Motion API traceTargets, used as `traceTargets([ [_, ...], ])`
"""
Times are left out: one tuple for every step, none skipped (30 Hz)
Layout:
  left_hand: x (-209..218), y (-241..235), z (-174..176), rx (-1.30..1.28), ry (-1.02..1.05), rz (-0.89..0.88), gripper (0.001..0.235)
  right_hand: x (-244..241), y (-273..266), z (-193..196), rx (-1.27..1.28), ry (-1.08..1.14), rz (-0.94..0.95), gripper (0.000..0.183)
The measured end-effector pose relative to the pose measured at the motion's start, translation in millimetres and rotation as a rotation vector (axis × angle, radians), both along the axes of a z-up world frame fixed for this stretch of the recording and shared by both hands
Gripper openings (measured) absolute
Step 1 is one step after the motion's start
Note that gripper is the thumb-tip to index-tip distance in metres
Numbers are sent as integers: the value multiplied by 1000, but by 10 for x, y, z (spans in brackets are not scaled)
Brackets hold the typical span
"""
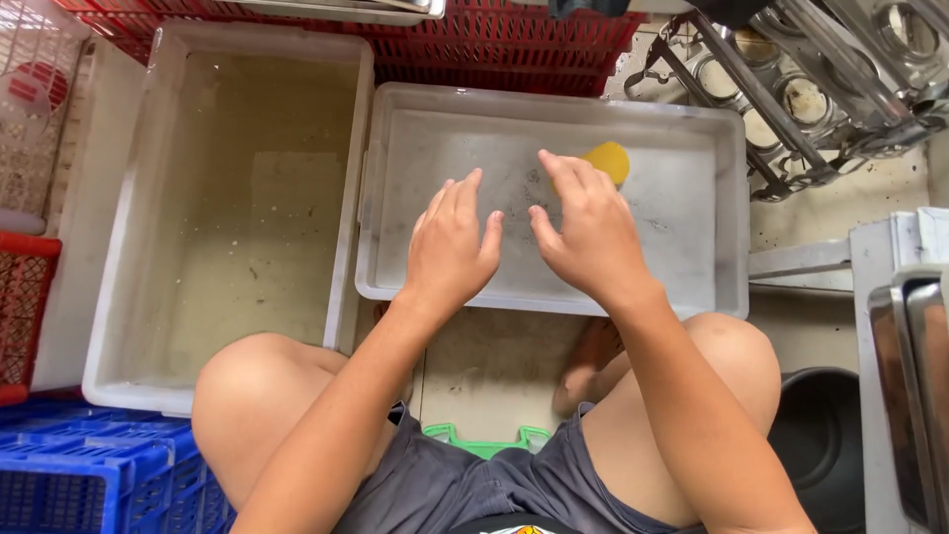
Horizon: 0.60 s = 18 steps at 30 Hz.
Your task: The person uses a sponge to scrub a metal tray in a bin of soapy water, turning the tray over several times to clean all sides.
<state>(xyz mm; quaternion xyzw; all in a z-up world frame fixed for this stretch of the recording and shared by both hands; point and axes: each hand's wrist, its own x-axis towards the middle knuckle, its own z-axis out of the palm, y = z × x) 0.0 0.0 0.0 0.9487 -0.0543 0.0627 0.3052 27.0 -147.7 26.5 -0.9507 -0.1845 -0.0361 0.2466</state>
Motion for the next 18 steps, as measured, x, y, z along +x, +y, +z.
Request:
traceTargets([
  [55,7,-9,-3,4,9,45,41,23,-29,-3,4,9,45],
  [113,15,-17,-11,0,21,45,84,45,-57,-35,-4,14,45],
  [172,34,-23,-15,-3,34,45,131,79,-89,-63,-12,21,45],
  [229,56,-44,-13,2,44,45,191,109,-121,-61,-8,31,45],
  [290,63,-68,-20,6,53,44,239,121,-152,-96,7,27,45],
  [353,61,-94,-27,9,62,44,288,126,-186,-131,23,24,44],
  [452,72,-208,-30,21,59,44,399,108,-271,-134,34,21,44],
  [548,77,-326,-38,28,69,42,506,83,-359,-171,43,21,42],
  [636,85,-447,-45,35,78,41,603,62,-452,-208,52,20,40],
  [664,119,-576,-48,44,74,41,739,13,-630,-211,62,16,40],
  [704,146,-702,-65,101,121,40,877,-45,-804,-223,136,-29,43],
  [744,172,-828,-81,159,168,39,1014,-106,-978,-235,210,-75,47],
  [752,210,-975,-82,162,161,39,1100,-232,-1214,-236,214,-81,47],
  [759,249,-1124,-78,259,189,39,1182,-357,-1452,-319,311,-98,53],
  [753,272,-1281,-76,359,217,40,1248,-501,-1692,-406,411,-114,60],
  [755,271,-1447,-80,366,210,40,1216,-521,-1672,-410,418,-119,60],
  [760,277,-1610,-45,404,211,40,1202,-528,-1646,-474,411,-143,65],
  [766,282,-1771,-10,442,212,41,1189,-534,-1618,-537,403,-167,72],
])
